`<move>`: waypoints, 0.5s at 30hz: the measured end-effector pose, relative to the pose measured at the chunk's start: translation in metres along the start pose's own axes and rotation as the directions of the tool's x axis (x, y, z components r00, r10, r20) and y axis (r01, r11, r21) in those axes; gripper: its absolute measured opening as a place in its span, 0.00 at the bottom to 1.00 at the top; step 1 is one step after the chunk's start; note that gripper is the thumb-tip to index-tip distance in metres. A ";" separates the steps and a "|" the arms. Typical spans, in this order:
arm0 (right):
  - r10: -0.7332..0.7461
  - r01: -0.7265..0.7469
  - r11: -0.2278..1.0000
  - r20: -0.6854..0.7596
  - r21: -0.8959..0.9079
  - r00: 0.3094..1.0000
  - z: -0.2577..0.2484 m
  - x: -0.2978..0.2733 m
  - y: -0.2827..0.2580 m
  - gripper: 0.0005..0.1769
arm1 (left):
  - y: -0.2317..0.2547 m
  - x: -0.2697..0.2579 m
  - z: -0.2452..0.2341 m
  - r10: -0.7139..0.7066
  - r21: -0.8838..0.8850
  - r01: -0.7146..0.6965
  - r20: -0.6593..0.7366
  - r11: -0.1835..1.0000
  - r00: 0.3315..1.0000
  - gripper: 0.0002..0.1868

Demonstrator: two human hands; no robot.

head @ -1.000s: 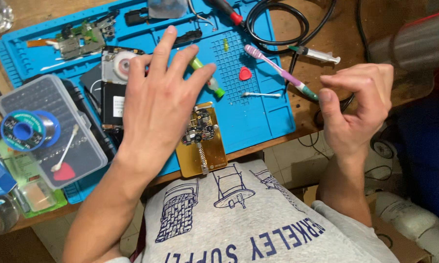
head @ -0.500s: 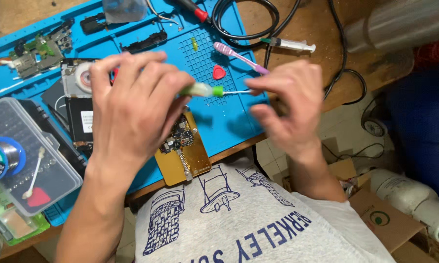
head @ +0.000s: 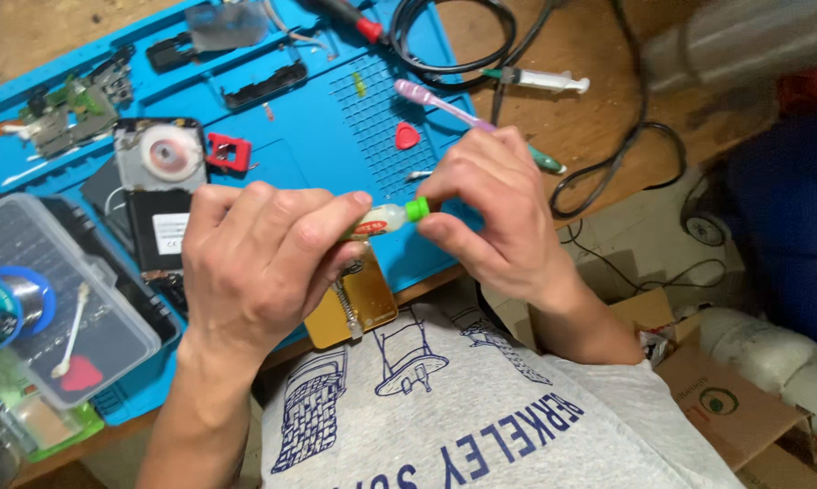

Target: The person uses a hot air gun to heat a circuit board while holding tweezers, then cleans the board with a toothbrush and cotton swab. They apply flux from a tube to the board and prepare solder wire for further work.

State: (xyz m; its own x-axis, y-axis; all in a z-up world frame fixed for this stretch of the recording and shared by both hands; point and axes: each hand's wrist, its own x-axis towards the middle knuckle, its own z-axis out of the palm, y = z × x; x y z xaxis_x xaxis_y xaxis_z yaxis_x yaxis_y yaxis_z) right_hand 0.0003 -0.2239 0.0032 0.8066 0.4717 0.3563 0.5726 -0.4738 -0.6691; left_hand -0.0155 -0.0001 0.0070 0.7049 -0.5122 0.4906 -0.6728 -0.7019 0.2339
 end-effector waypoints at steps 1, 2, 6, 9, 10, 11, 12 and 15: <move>0.021 -0.023 0.999 0.040 0.028 0.999 0.000 -0.001 0.000 0.26 | 0.000 -0.001 0.000 0.014 0.014 -0.014 -0.007 1.000 1.000 0.16; 0.042 -0.047 0.998 0.081 0.051 0.996 -0.002 -0.001 0.001 0.28 | -0.001 -0.002 0.000 0.030 0.025 -0.030 -0.016 0.999 0.999 0.17; 0.013 -0.018 0.998 0.088 0.061 0.996 -0.002 0.002 0.002 0.25 | 0.000 -0.002 0.001 0.058 0.058 -0.056 -0.033 0.997 0.998 0.17; 0.004 -0.014 0.996 0.109 0.089 0.994 -0.002 0.001 0.001 0.24 | 0.000 -0.004 0.000 0.042 0.033 -0.042 0.004 0.999 0.999 0.18; 0.003 -0.012 0.996 0.100 0.084 0.995 -0.002 0.001 0.002 0.24 | 0.000 -0.005 0.000 0.036 0.019 -0.036 0.016 0.999 0.999 0.18; 0.002 -0.009 0.997 0.090 0.079 0.996 -0.001 0.000 0.002 0.23 | 0.000 -0.005 0.000 0.030 0.006 -0.030 0.028 1.000 0.999 0.19; 0.003 -0.011 0.997 0.094 0.082 0.996 -0.001 0.000 0.001 0.23 | 0.000 -0.005 0.000 0.025 0.005 -0.025 0.030 1.000 0.999 0.19; -0.003 -0.003 0.997 0.076 0.077 0.997 -0.001 0.001 -0.001 0.23 | 0.000 -0.005 0.000 -0.001 -0.089 0.006 0.057 0.996 0.998 0.19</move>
State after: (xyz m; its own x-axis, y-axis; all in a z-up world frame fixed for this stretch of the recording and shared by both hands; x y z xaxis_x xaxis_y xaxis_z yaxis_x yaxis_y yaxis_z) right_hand 0.0004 -0.2241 0.0051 0.7914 0.5285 0.3073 0.5572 -0.4167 -0.7183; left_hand -0.0190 0.0028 0.0044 0.7170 -0.5389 0.4421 -0.6860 -0.6579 0.3106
